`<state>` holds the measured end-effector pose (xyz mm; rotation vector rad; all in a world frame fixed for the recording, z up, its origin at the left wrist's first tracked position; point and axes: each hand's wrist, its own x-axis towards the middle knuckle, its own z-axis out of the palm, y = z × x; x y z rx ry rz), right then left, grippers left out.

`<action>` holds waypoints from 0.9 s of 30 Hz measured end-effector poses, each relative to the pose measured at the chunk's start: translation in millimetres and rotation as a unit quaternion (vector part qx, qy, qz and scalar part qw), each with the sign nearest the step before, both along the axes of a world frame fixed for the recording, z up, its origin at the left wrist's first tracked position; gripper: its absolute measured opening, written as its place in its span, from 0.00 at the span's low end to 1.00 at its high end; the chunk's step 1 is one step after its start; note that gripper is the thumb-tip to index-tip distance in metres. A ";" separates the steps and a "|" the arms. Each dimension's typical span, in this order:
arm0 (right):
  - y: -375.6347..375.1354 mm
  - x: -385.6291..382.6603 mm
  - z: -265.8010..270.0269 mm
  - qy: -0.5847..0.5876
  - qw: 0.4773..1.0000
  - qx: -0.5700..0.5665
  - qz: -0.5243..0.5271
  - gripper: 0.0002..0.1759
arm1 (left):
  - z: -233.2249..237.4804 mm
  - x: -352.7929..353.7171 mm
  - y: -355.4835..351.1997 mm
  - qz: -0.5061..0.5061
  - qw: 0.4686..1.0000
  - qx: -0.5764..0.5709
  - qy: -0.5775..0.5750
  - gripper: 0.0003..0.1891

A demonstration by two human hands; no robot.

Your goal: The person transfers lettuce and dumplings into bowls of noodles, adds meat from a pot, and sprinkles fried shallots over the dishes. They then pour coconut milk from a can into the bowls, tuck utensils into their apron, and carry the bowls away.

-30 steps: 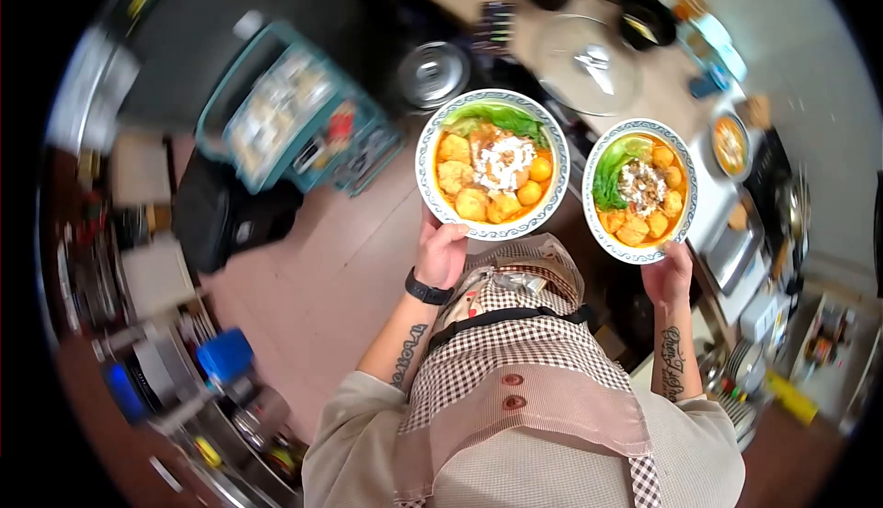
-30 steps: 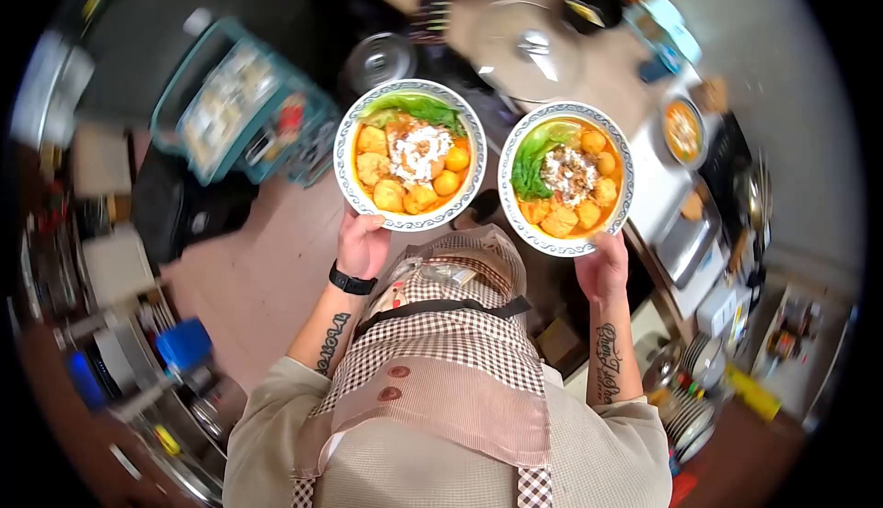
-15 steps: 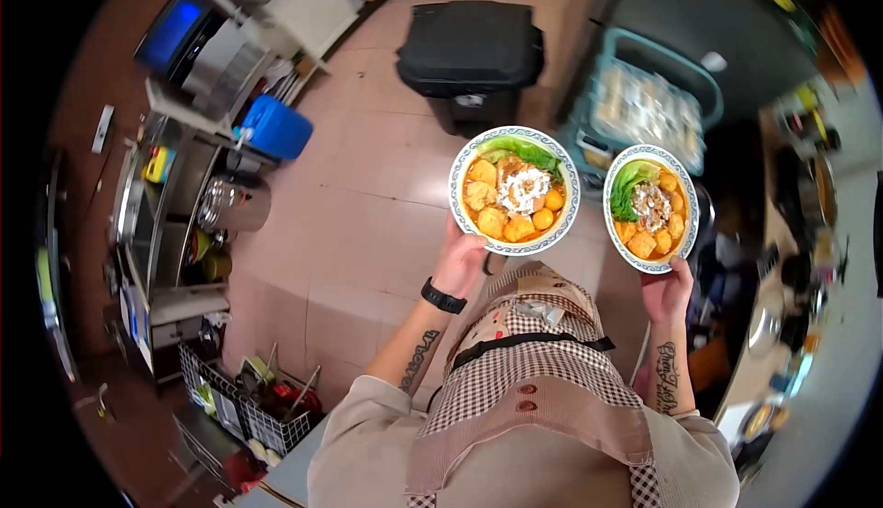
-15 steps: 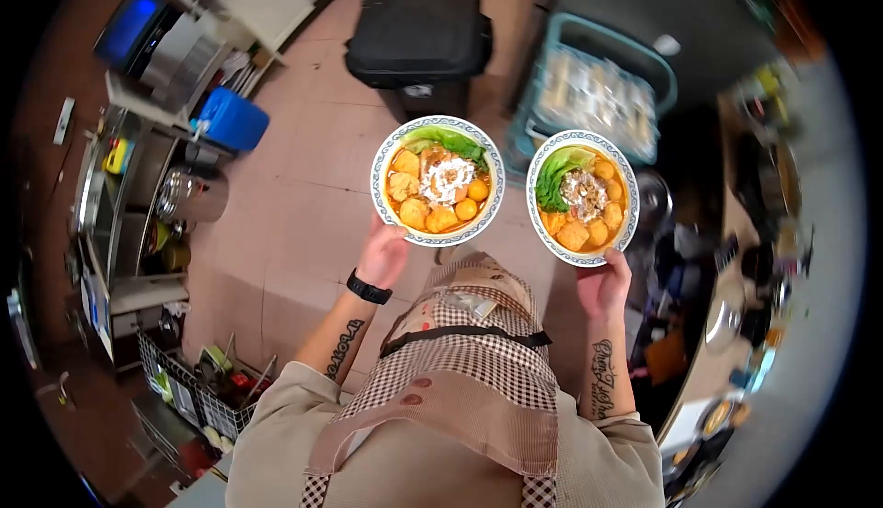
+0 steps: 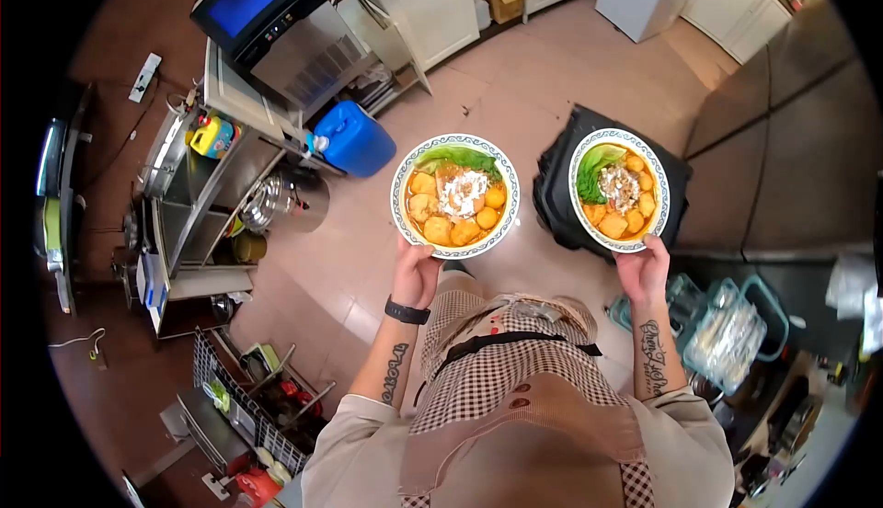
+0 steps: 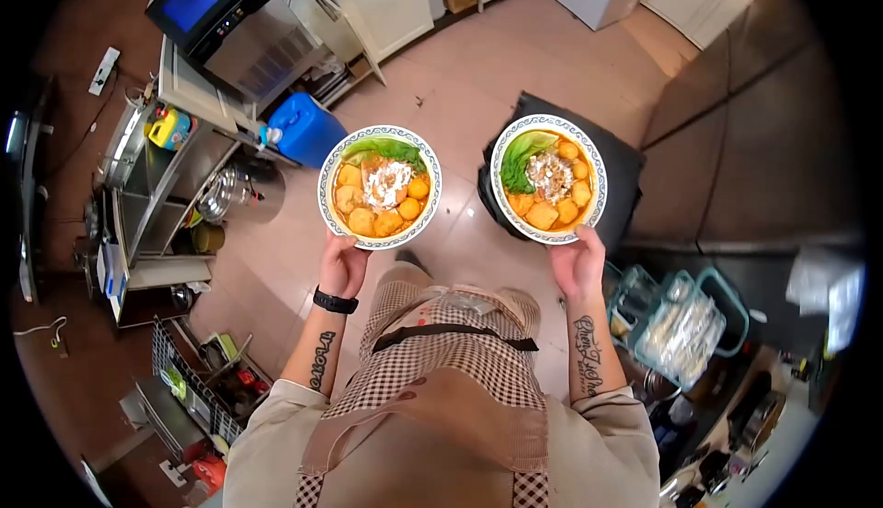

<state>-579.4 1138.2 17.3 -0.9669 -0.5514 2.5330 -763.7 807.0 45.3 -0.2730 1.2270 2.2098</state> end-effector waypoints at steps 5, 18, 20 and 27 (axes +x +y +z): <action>-0.8 -23.5 0.8 0.020 0.999 0.031 -0.039 0.37 | -1.3 -36.0 -1.0 -0.034 0.999 -0.002 0.006 0.38; -40.0 -44.7 -22.5 0.033 0.971 0.045 -0.233 0.32 | -16.6 -182.9 64.3 -0.225 0.973 0.050 0.000 0.40; -48.0 -36.1 -26.4 0.038 0.966 0.047 -0.251 0.33 | -25.2 -190.8 77.8 -0.241 0.968 0.071 -0.007 0.40; -54.2 -27.5 -0.3 -0.015 0.946 0.078 -0.313 0.39 | -41.6 -195.2 142.2 -0.320 0.945 0.068 -0.016 0.39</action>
